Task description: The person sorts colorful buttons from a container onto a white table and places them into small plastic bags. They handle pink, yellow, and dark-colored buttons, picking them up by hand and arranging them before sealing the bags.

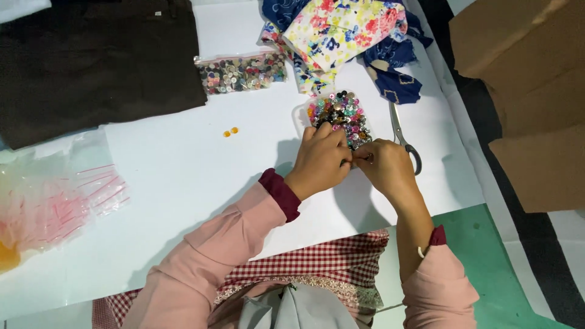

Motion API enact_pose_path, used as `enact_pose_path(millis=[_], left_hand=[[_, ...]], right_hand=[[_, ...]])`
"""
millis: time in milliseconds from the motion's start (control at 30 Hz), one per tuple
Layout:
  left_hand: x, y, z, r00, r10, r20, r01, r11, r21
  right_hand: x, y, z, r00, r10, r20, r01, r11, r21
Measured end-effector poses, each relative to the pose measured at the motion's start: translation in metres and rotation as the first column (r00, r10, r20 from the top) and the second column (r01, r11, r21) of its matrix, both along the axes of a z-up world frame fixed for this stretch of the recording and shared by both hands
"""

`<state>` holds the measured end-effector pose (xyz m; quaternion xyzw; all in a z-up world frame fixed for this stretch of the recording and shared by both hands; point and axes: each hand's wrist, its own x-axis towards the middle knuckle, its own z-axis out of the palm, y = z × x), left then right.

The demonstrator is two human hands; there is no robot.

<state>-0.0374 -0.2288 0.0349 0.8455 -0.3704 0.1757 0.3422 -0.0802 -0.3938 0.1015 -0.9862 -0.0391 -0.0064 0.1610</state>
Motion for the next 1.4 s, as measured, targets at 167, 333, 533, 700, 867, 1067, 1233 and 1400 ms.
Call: enact_pose_path(millis=[167, 333, 533, 700, 867, 1067, 1233, 1400], left_hand=[[0.002, -0.009, -0.005, 0.995, 0.066, -0.07, -0.06, 0.994, 0.086], [0.002, -0.011, -0.001, 0.993, 0.087, -0.083, -0.077, 0.991, 0.114], [0.004, -0.016, -0.004, 0.992, 0.114, -0.049, -0.109, 0.988, 0.109], [0.005, -0.013, -0.003, 0.994, 0.105, -0.027, -0.102, 0.991, 0.081], [-0.001, 0.005, 0.005, 0.997, 0.068, 0.023, -0.067, 0.997, -0.03], [-0.008, 0.06, 0.02, 0.985, 0.136, 0.102, -0.121, 0.984, -0.134], [-0.006, 0.131, 0.021, 0.964, 0.258, 0.069, -0.252, 0.965, -0.077], [-0.01, 0.188, -0.004, 0.862, 0.505, -0.047, -0.501, 0.862, 0.08]], right_hand=[[0.004, -0.005, -0.008, 1.0, -0.007, -0.016, 0.008, 0.999, 0.039], [0.009, -0.011, -0.009, 0.997, 0.009, -0.077, 0.001, 0.992, 0.125], [0.01, -0.015, -0.01, 0.986, -0.037, -0.161, 0.079, 0.962, 0.263], [0.01, -0.017, -0.01, 0.984, -0.029, -0.176, 0.079, 0.956, 0.281], [0.003, -0.006, 0.007, 0.987, -0.042, -0.154, 0.087, 0.949, 0.302], [0.002, 0.015, 0.021, 0.999, -0.021, -0.031, 0.032, 0.922, 0.386], [0.014, 0.05, 0.006, 0.986, 0.05, 0.159, -0.124, 0.857, 0.5], [0.039, 0.113, -0.022, 0.954, 0.201, 0.223, -0.296, 0.761, 0.577]])
